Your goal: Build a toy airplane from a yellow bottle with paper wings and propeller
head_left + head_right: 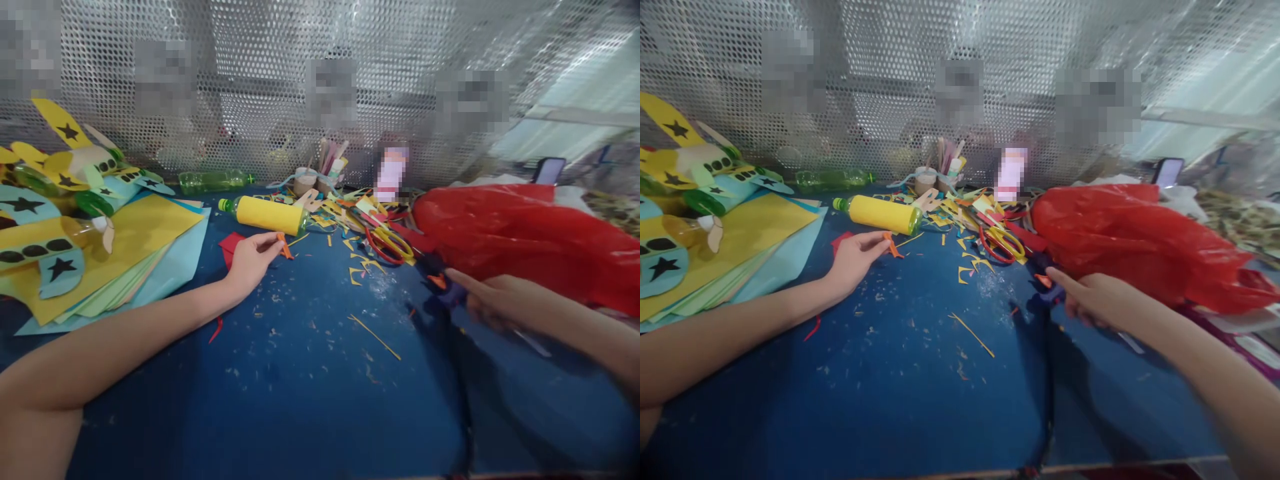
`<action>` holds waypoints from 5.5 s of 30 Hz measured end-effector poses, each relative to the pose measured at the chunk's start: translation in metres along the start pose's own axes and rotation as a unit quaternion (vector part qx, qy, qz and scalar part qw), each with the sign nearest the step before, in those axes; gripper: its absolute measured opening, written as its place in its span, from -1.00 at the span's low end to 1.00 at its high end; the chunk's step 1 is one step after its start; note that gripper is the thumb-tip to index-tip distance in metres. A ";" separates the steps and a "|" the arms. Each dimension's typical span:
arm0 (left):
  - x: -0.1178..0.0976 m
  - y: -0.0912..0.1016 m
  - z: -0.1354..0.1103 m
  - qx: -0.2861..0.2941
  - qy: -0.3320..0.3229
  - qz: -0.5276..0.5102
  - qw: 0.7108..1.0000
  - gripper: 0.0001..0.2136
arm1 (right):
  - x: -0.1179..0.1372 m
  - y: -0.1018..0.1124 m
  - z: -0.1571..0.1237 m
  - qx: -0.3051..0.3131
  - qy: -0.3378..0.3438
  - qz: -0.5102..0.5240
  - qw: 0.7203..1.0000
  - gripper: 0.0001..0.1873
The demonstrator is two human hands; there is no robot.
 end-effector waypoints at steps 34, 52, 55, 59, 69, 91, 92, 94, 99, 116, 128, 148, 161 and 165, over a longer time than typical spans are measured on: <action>-0.011 -0.006 -0.004 0.023 0.028 -0.024 0.999 -0.76 | 0.145 -0.147 0.069 0.096 0.263 0.245 0.928 -0.84; -0.018 -0.010 -0.006 0.067 -0.022 0.018 0.997 -0.79 | 0.140 -0.144 0.071 0.072 0.259 0.388 0.882 -0.81; -0.019 -0.010 -0.007 0.065 -0.025 0.024 0.997 -0.80 | 0.141 -0.143 0.071 0.063 0.272 0.388 0.878 -0.79; -0.022 -0.010 -0.009 0.053 -0.031 0.035 0.997 -0.81 | 0.144 -0.141 0.068 0.080 0.286 0.382 0.875 -0.78; -0.024 -0.014 -0.011 0.088 -0.055 0.023 0.994 -0.79 | 0.147 -0.140 0.065 0.091 0.299 0.393 0.865 -0.80; -0.027 -0.016 -0.013 0.104 -0.062 0.076 0.990 -0.85 | 0.150 -0.137 0.057 0.057 0.322 0.337 0.883 -0.83; -0.027 -0.016 -0.013 0.103 -0.062 0.078 0.990 -0.85 | 0.150 -0.136 0.057 0.052 0.323 0.335 0.884 -0.83; -0.027 -0.016 -0.013 0.100 -0.061 0.083 0.990 -0.85 | 0.150 -0.135 0.055 0.031 0.329 0.317 0.889 -0.86; -0.027 -0.017 -0.012 0.107 -0.076 0.094 0.987 -0.86 | 0.156 -0.125 0.045 -0.058 0.380 0.194 0.903 -0.93; -0.026 -0.011 -0.009 0.067 -0.078 0.084 0.991 -0.88 | 0.150 -0.122 0.054 -0.104 0.362 0.125 0.918 -0.95; -0.024 -0.013 -0.010 0.085 -0.086 0.081 0.989 -0.93 | 0.149 -0.130 0.056 -0.046 0.346 0.209 0.914 -0.83; -0.019 -0.008 -0.006 0.043 -0.055 0.089 0.994 -0.88 | 0.149 -0.132 0.057 -0.042 0.344 0.121 0.930 -0.78; -0.041 0.008 0.006 0.001 -0.052 0.098 0.994 -0.83 | 0.134 -0.137 0.075 -0.017 0.277 0.215 0.936 -0.81; -0.072 0.038 0.028 0.035 -0.026 0.292 0.955 -0.85 | 0.132 -0.138 0.079 -0.007 0.268 0.229 0.936 -0.83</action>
Point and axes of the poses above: each hand's wrist, its own z-axis towards the middle knuckle, its own y-axis out of the back of the hand, x = y × z, the point moved 4 cm from there along z, towards the middle knuckle, and after that the axes turned 10 degrees about x, right-handed, at the moved point
